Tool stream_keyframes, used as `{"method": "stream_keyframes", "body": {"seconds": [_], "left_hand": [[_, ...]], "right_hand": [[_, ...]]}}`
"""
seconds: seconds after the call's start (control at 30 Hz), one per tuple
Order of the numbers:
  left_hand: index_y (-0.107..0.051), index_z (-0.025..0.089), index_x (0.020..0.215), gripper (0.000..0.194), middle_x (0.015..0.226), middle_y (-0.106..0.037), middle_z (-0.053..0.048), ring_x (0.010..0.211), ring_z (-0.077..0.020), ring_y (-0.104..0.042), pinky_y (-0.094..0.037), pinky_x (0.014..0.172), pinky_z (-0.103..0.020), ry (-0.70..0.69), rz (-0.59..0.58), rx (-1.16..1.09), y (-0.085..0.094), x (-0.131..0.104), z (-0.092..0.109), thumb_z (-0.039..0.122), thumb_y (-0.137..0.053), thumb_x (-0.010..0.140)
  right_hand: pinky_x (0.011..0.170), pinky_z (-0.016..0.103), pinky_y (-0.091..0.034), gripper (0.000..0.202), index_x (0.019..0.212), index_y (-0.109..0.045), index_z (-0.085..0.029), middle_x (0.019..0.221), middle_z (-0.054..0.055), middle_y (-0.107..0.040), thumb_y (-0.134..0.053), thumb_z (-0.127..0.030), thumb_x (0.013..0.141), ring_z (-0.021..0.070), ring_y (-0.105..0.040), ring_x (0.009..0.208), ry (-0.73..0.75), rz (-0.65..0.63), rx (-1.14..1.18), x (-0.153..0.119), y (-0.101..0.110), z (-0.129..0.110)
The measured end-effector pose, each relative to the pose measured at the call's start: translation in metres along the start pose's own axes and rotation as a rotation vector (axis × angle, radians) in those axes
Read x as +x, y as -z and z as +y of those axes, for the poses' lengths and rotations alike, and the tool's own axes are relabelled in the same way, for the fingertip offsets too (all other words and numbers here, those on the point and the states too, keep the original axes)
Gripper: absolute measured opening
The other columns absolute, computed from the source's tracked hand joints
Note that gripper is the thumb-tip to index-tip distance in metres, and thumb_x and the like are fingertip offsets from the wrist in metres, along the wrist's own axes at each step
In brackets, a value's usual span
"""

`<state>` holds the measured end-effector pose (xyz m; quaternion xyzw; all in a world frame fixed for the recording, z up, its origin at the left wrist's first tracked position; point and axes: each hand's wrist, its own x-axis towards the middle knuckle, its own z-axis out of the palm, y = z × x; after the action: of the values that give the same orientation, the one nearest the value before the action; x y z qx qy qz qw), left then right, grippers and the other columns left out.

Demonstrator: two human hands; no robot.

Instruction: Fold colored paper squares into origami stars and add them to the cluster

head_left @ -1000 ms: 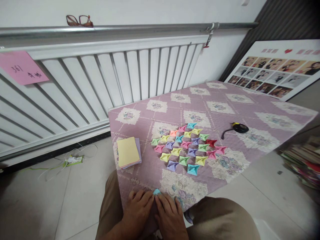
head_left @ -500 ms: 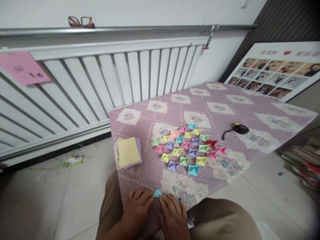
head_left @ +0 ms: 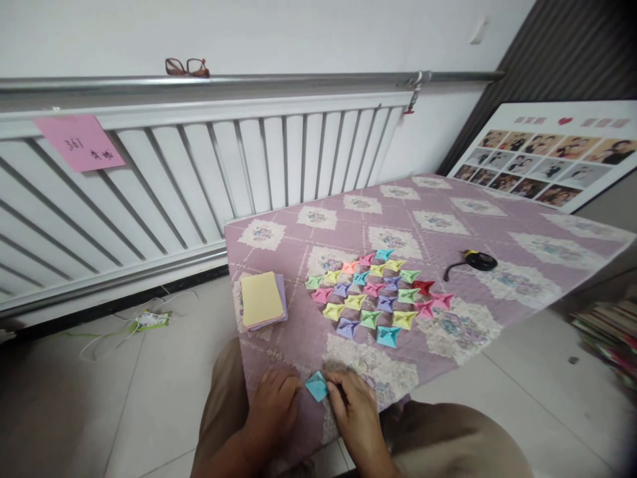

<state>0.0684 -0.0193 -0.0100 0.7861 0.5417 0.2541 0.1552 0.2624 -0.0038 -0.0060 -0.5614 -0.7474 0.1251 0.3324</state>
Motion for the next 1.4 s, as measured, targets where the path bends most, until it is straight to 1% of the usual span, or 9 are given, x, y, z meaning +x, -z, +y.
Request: {"method": "stream_keyframes", "body": {"seconds": [0.17, 0.27, 0.4, 0.6, 0.83, 1.0, 1.2, 1.3, 1.4], "left_hand": [[-0.061, 0.022, 0.09, 0.012, 0.095, -0.065, -0.002, 0.093, -0.0202, -0.056, -0.041, 0.084, -0.036, 0.128, -0.027, -0.079, 0.004, 0.012, 0.009, 0.018, -0.051, 0.085], [-0.063, 0.024, 0.087, 0.01, 0.091, -0.064, 0.0, 0.092, -0.0202, -0.055, -0.038, 0.084, -0.036, 0.156, -0.06, -0.053, 0.002, 0.02, 0.015, 0.019, -0.055, 0.083], [-0.063, 0.025, 0.088, 0.011, 0.092, -0.064, 0.001, 0.092, -0.0203, -0.054, -0.036, 0.082, -0.036, 0.17, -0.108, -0.012, 0.0, 0.026, 0.019, 0.018, -0.058, 0.081], [-0.064, 0.022, 0.083, 0.01, 0.089, -0.063, 0.0, 0.09, -0.0186, -0.055, -0.035, 0.08, -0.033, 0.116, -0.149, -0.019, 0.001, 0.028, 0.019, 0.017, -0.055, 0.084], [-0.064, 0.021, 0.078, 0.01, 0.083, -0.062, 0.001, 0.083, -0.0158, -0.056, -0.036, 0.073, -0.029, 0.071, -0.099, -0.085, 0.002, 0.028, 0.022, 0.016, -0.059, 0.084], [-0.064, 0.02, 0.075, 0.012, 0.081, -0.062, 0.001, 0.08, -0.015, -0.056, -0.039, 0.074, -0.028, 0.085, -0.033, -0.211, 0.004, 0.029, 0.022, 0.011, -0.058, 0.081], [-0.06, 0.018, 0.073, 0.014, 0.075, -0.06, 0.001, 0.074, -0.0145, -0.056, -0.042, 0.069, -0.025, 0.195, 0.004, -0.435, 0.008, 0.032, 0.018, 0.01, -0.05, 0.078], [-0.059, 0.018, 0.076, 0.012, 0.074, -0.06, 0.001, 0.071, -0.0143, -0.055, -0.041, 0.066, -0.025, 0.265, 0.013, -0.466, 0.006, 0.031, 0.015, 0.013, -0.048, 0.078], [-0.057, 0.019, 0.078, 0.011, 0.07, -0.057, 0.003, 0.066, -0.0137, -0.051, -0.039, 0.063, -0.025, 0.343, 0.005, -0.462, 0.002, 0.029, 0.011, 0.013, -0.047, 0.076]], "right_hand": [[0.073, 0.034, -0.044, 0.011, 0.093, -0.062, -0.027, 0.086, 0.001, -0.067, -0.051, -0.029, 0.089, 0.0211, -0.062, 0.083, 0.037, -0.037, -0.011, -0.005, 0.002, 0.003], [0.073, 0.035, -0.042, 0.009, 0.091, -0.063, -0.028, 0.085, 0.0, -0.066, -0.056, -0.026, 0.086, 0.0214, -0.061, 0.082, 0.05, -0.059, -0.061, -0.005, 0.001, 0.001], [0.072, 0.035, -0.039, 0.01, 0.082, -0.064, -0.028, 0.081, 0.0, -0.064, -0.059, -0.019, 0.082, 0.0219, -0.059, 0.08, 0.067, -0.049, -0.139, -0.002, -0.003, -0.003], [0.069, 0.033, -0.041, 0.012, 0.077, -0.063, -0.027, 0.077, -0.001, -0.063, -0.058, -0.017, 0.082, 0.0201, -0.058, 0.075, 0.124, -0.042, -0.084, -0.001, -0.003, 0.002], [0.066, 0.029, -0.047, 0.016, 0.08, -0.064, -0.024, 0.077, 0.002, -0.061, -0.051, -0.018, 0.087, 0.0182, -0.06, 0.074, 0.163, -0.126, 0.114, 0.003, 0.005, 0.007], [0.063, 0.026, -0.048, 0.019, 0.076, -0.063, -0.023, 0.076, 0.002, -0.058, -0.048, -0.02, 0.088, 0.0163, -0.06, 0.07, 0.093, -0.157, 0.306, 0.007, 0.011, 0.004], [0.063, 0.026, -0.047, 0.021, 0.071, -0.063, -0.022, 0.071, 0.001, -0.058, -0.053, -0.031, 0.087, 0.0163, -0.059, 0.068, -0.01, -0.116, 0.437, 0.012, 0.018, 0.003], [0.064, 0.025, -0.047, 0.021, 0.075, -0.064, -0.021, 0.071, 0.001, -0.061, -0.054, -0.035, 0.086, 0.0163, -0.059, 0.069, -0.095, -0.087, 0.509, 0.011, 0.017, 0.004], [0.058, 0.023, -0.045, 0.02, 0.075, -0.062, -0.021, 0.066, -0.001, -0.06, -0.056, -0.037, 0.084, 0.0152, -0.057, 0.062, -0.198, -0.08, 0.541, 0.01, 0.015, 0.006]]}}
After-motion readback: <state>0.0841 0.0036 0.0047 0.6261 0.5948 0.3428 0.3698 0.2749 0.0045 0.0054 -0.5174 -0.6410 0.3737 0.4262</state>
